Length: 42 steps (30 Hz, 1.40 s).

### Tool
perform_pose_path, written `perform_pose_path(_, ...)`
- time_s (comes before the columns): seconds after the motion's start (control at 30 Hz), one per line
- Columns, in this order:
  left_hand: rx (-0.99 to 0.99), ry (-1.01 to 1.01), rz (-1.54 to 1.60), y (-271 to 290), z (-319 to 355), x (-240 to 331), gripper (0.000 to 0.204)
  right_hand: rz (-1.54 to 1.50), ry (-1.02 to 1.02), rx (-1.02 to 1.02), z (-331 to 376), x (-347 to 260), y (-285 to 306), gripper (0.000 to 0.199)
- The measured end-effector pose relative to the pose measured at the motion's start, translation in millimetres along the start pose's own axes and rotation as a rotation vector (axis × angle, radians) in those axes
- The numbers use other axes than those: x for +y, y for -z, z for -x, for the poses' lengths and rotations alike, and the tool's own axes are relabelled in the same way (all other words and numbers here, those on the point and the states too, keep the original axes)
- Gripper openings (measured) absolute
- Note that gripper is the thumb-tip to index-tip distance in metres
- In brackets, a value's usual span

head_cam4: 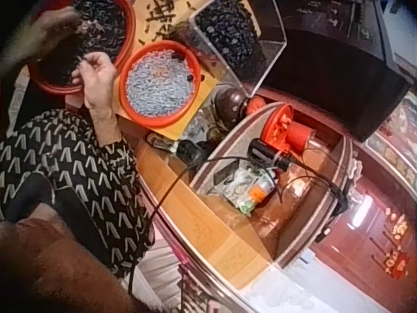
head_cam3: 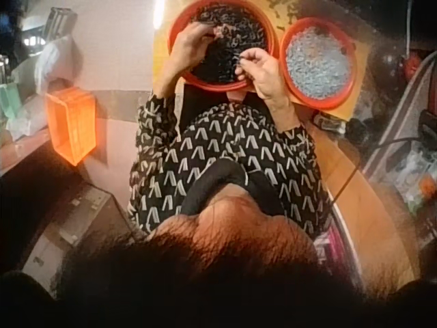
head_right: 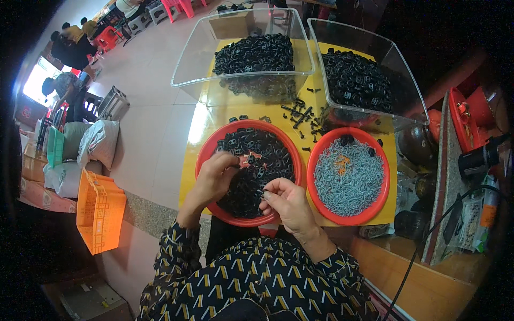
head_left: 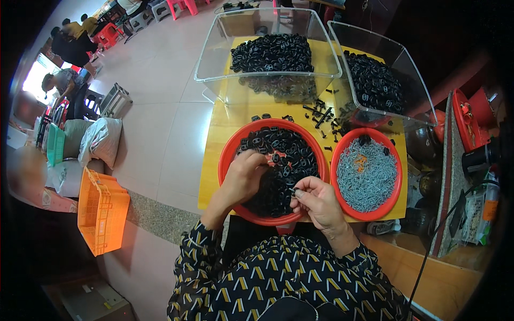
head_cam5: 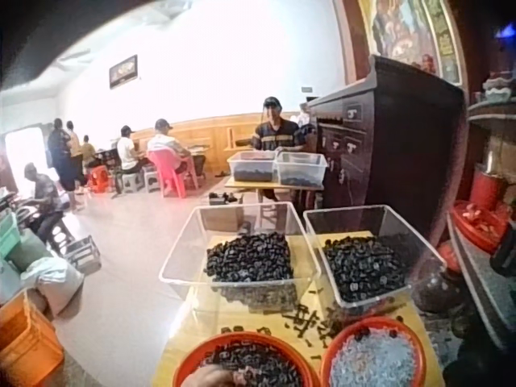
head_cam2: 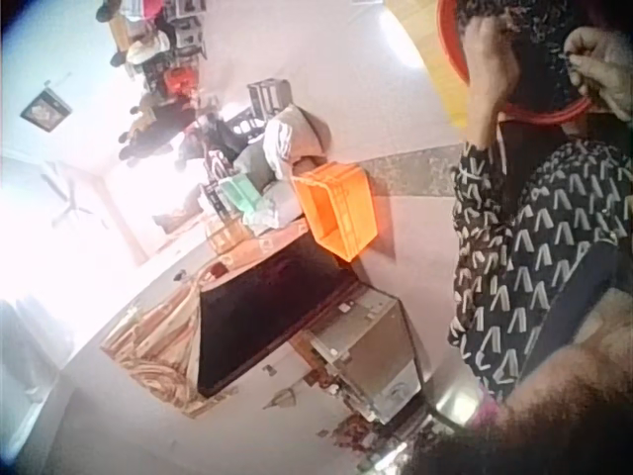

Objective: The person assembles small black padlocks by hand, inserting metal pins into the lock bodies and placing the completed units into a red tray. The person repeatedly picks up lock bodies and pins from containers on the table and performs the assembly one at a time.

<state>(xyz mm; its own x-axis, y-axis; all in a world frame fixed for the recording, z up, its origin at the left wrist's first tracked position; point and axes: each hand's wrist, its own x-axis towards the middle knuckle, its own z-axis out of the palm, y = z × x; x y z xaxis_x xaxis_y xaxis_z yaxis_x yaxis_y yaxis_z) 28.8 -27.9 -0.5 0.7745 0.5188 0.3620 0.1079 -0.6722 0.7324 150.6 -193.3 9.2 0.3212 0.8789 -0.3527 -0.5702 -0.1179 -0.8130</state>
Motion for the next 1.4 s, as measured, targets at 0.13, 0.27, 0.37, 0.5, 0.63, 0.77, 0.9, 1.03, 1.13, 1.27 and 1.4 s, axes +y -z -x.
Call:
perform_pose_path(0.13,-0.016,0.249,0.379,3,32,22,0.014,-0.004,0.039,-0.01,-3,-1,-8,0.007)
perform_pose_path(0.27,-0.04,0.328,0.539,6,49,34,0.017,0.192,0.187,-0.046,-4,-2,-23,0.007)
perform_pose_path(0.37,0.011,0.464,0.859,3,53,42,0.019,0.315,0.315,-0.044,-6,3,-35,0.008)
perform_pose_path(0.5,0.062,0.504,1.025,1,60,35,0.02,0.313,0.313,-0.062,-2,6,-42,0.009)
perform_pose_path(0.63,0.17,0.582,1.144,-6,64,38,0.016,0.251,0.227,-0.027,1,5,-45,0.01)
perform_pose_path(0.77,0.175,0.561,1.137,-11,69,37,0.015,0.162,0.153,0.0,0,8,-44,0.008)
perform_pose_path(0.9,0.283,0.615,1.122,-10,70,41,0.015,0.052,0.119,0.016,0,8,-44,0.008)
perform_pose_path(1.03,0.345,0.622,1.162,-15,71,38,0.018,0.045,0.143,0.032,0,11,-44,0.007)
perform_pose_path(1.13,0.347,0.621,1.13,-14,71,41,0.019,0.038,0.15,0.038,0,10,-43,0.007)
perform_pose_path(1.27,0.352,0.614,1.137,-14,72,42,0.019,0.041,0.175,0.045,-1,7,-43,0.008)
perform_pose_path(1.4,0.345,0.627,1.129,-13,74,42,0.02,0.107,0.193,0.046,0,6,-46,0.008)
